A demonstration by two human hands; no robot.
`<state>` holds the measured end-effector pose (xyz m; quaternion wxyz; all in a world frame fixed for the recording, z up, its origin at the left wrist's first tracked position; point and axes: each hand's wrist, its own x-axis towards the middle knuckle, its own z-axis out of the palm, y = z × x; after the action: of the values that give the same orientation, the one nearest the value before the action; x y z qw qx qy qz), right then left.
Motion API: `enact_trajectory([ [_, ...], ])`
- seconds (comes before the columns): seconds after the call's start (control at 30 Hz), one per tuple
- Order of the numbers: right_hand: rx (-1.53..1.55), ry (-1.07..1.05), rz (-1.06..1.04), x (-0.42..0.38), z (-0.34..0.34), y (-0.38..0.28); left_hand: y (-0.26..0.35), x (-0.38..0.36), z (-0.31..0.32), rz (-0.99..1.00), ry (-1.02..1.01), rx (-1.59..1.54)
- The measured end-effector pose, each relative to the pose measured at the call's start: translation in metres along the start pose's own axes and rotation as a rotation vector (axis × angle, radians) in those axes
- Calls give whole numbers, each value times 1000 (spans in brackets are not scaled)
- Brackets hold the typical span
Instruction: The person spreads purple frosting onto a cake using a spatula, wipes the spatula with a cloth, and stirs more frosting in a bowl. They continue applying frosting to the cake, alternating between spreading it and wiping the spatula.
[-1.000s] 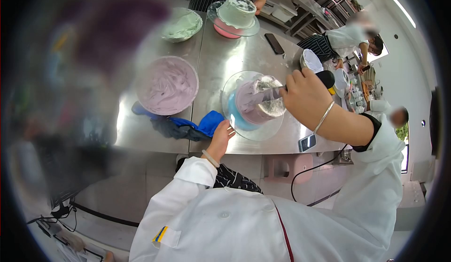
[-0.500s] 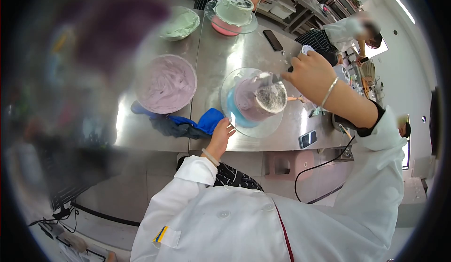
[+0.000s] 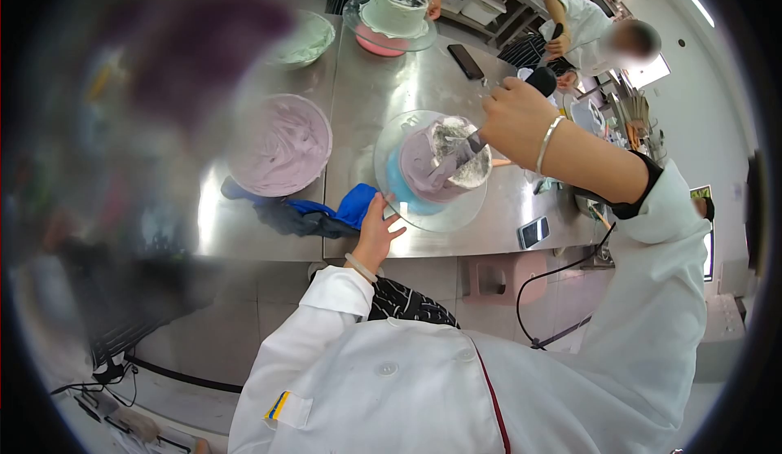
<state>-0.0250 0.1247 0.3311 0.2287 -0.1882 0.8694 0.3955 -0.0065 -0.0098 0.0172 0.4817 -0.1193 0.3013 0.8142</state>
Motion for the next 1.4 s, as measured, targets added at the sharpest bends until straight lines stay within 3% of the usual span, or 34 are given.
enact_trajectory([
  [0.23, -20, 411, 52, -60, -41, 8, 6, -1, -10, -1, -17, 69],
  [0.3, 178, 379, 251, -59, -47, -10, 23, -17, -20, 7, -26, 231],
  [0.37, 441, 321, 221, -25, -34, -42, 41, -32, -44, 232, 97, 178],
  [0.43, 589, 297, 139, 37, -8, -82, 62, -35, -75, 589, 426, 80],
  [0.47, 621, 188, 134, 70, -8, -96, 76, -36, -90, 700, 545, 95],
  [0.5, 692, 222, 197, 101, -1, -112, 91, -38, -98, 764, 614, 133],
  [0.57, 650, 20, 109, 149, -3, -119, 117, -39, -104, 725, 592, 81],
  [0.67, 718, -100, -8, 166, -32, -116, 135, -37, -110, 665, 488, 137],
  [0.8, 811, 30, 4, 173, -5, -138, 135, -33, -113, 638, 450, 133],
  [0.87, 1301, 34, 52, 168, 14, -153, 134, -33, -112, 642, 456, 78],
  [0.9, 1303, 35, 58, 162, 17, -161, 134, -36, -111, 639, 452, 82],
  [0.97, 1988, -96, 204, 138, 28, -175, 128, -38, -102, 750, 505, -23],
  [1.07, 2189, 110, 220, 93, 49, -176, 104, -38, -94, 759, 569, 16],
  [1.1, 2183, 118, 266, 73, 52, -164, 90, -36, -88, 681, 557, 53],
  [1.23, 1654, 466, 372, -23, 63, -92, 30, -26, -49, 252, 164, 91],
  [1.37, 685, 433, 436, -91, 47, -25, -3, -6, -14, -46, 90, 106],
  [1.4, 682, 436, 434, -93, 44, -17, -12, 3, -16, -67, 51, 112],
])
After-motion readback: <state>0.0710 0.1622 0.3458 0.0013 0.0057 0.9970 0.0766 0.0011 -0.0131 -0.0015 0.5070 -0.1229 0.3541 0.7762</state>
